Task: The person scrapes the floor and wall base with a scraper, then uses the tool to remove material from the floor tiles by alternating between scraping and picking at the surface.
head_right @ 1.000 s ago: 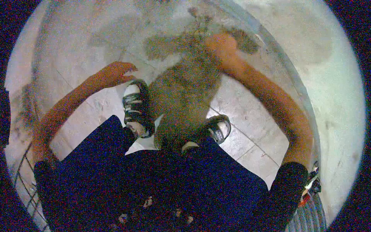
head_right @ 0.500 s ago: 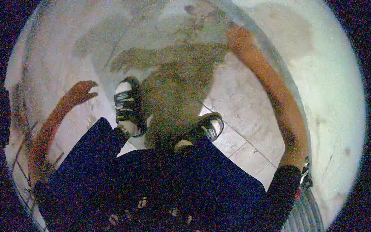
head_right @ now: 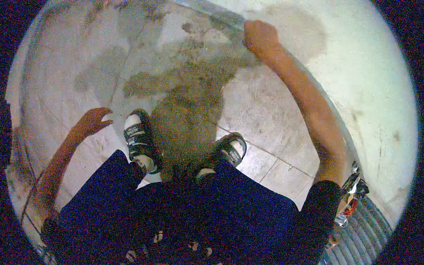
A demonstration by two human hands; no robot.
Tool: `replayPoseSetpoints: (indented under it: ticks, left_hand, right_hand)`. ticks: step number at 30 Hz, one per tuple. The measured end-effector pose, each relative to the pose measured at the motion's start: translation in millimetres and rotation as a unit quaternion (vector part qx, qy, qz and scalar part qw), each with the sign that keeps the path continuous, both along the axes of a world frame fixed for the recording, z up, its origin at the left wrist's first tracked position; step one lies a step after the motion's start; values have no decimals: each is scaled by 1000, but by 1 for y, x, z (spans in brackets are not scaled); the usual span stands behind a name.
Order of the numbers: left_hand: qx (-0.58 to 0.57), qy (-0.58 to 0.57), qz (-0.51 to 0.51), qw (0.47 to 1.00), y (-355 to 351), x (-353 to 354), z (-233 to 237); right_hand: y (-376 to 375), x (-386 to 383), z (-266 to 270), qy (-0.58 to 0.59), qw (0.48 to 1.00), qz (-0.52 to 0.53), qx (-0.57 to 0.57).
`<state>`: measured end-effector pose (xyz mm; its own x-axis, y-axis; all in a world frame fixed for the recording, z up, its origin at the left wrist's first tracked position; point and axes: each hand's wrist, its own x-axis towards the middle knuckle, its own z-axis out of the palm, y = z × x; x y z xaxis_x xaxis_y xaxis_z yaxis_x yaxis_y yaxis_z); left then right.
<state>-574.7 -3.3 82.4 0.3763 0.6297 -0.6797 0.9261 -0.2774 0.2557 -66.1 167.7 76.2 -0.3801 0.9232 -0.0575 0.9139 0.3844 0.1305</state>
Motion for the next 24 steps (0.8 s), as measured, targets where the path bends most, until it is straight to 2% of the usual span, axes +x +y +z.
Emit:
replayPoseSetpoints:
  ticks: [2, 4, 6, 8, 10, 13, 14, 15, 16, 17, 19, 21, 24]
  left_hand:
    - [11, -7, -25, 1000, -2, -7, -8]
    - [18, -10, -44, 999, -4, -7, -13]
    - [20, -9, -59, 998, -1, -4, -14]
    - [12, -12, -34, 999, -2, 3, -6]
    - [22, -32, -34, 999, 5, 6, -7]
    - [9, -15, -25, 1000, 5, 9, -2]
    - [-3, -7, -21, 1000, 4, 4, -4]
    - [-13, 3, -16, 1000, 2, 0, -4]
    - [-9, 8, -18, 1000, -2, -5, -3]
    - [-5, 14, -22, 1000, -6, -8, -1]
    - [-39, 36, -21, 998, -2, -2, 5]
    - [-39, 31, -44, 998, -2, -2, -1]
    - [-39, 15, -67, 997, 2, -3, -9]
  right_hand:
    - [29, 1, -11, 21, 999, -31, 31]
    - [34, -20, -21, -7, 999, -38, -6]
    - [9, -42, -30, 31, 998, 57, -25]
    - [-37, -65, -40, 10, 990, 130, -58]
    - [-82, -64, -59, 61, 993, 98, -1]
    - [-101, -18, -29, 28, 990, -10, -138]
    - [-104, 10, -36, 113, 987, -55, -99]
    - [-105, 48, -43, 199, 974, -98, -57]
    - [-108, 84, -38, 298, 924, -184, -151]
    - [-115, 122, -32, 390, 848, -266, -240]
    - [-142, 200, -40, 465, 756, -382, -256]
    - [-165, 249, -34, 391, 783, -447, -186]
    - [-163, 236, 12, 234, 883, -396, -92]
